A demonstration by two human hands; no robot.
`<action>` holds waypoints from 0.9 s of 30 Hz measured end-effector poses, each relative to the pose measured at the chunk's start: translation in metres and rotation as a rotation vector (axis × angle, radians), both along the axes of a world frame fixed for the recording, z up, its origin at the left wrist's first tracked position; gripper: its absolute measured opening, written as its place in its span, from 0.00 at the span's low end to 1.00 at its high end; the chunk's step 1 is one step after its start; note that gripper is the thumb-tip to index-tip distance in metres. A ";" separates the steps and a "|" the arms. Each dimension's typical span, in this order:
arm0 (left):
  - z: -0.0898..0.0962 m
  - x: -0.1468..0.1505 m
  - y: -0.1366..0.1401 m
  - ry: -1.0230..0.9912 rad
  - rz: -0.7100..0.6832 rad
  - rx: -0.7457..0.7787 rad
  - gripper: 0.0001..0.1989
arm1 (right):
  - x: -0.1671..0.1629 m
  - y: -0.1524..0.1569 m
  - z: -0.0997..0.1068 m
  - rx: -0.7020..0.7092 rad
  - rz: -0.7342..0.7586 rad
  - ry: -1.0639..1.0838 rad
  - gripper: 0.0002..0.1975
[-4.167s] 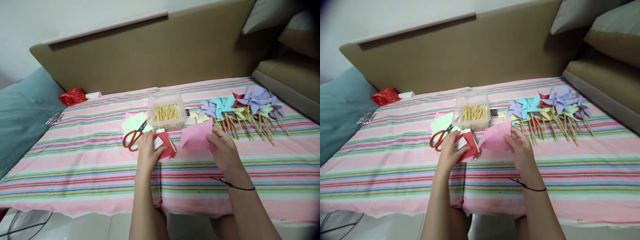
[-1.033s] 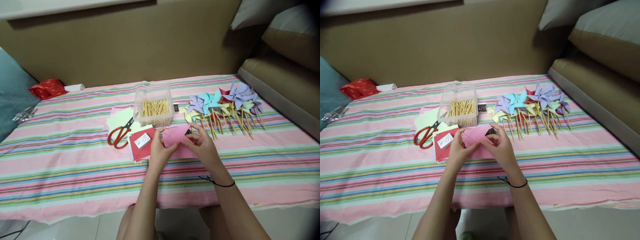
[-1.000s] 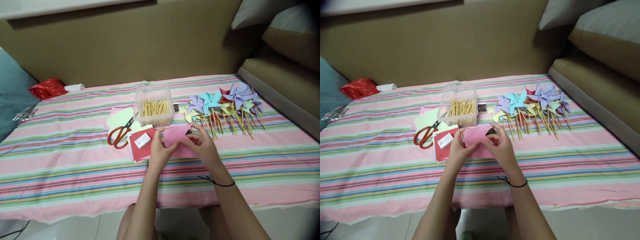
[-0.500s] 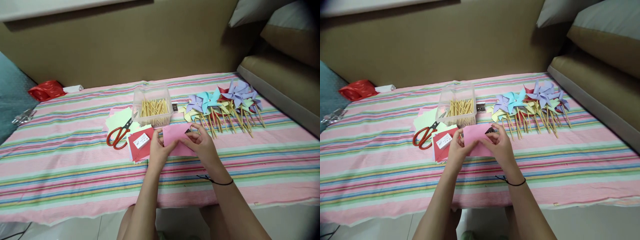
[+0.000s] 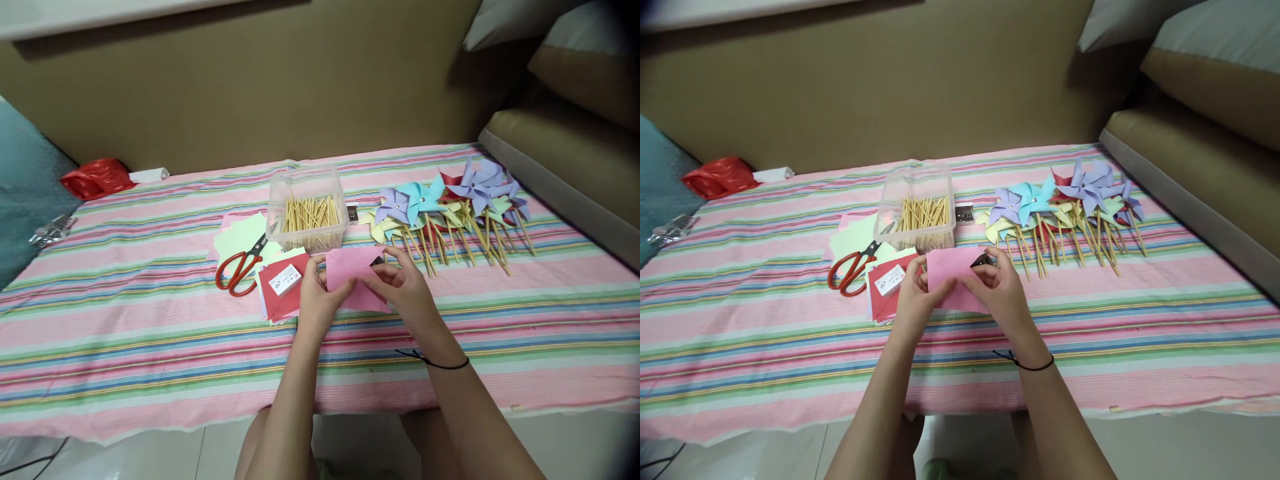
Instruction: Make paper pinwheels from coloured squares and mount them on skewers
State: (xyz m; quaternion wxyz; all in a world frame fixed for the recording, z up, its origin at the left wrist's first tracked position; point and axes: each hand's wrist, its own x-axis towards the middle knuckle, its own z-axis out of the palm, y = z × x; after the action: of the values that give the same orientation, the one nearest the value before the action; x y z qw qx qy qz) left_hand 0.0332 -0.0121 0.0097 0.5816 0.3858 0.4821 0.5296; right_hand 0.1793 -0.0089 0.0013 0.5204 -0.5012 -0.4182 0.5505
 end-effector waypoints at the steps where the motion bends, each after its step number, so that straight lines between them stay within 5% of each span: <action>1: 0.000 0.000 0.000 0.007 0.000 0.000 0.27 | 0.000 0.000 0.000 -0.001 0.004 -0.009 0.37; 27: -0.003 -0.005 0.002 0.019 -0.058 -0.010 0.27 | 0.002 -0.002 0.004 -0.060 0.089 0.014 0.35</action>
State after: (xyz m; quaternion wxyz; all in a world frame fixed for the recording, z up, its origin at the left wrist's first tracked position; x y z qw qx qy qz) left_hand 0.0280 -0.0101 0.0066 0.5940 0.4018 0.4787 0.5064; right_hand 0.1809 -0.0108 0.0058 0.4832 -0.4935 -0.4196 0.5890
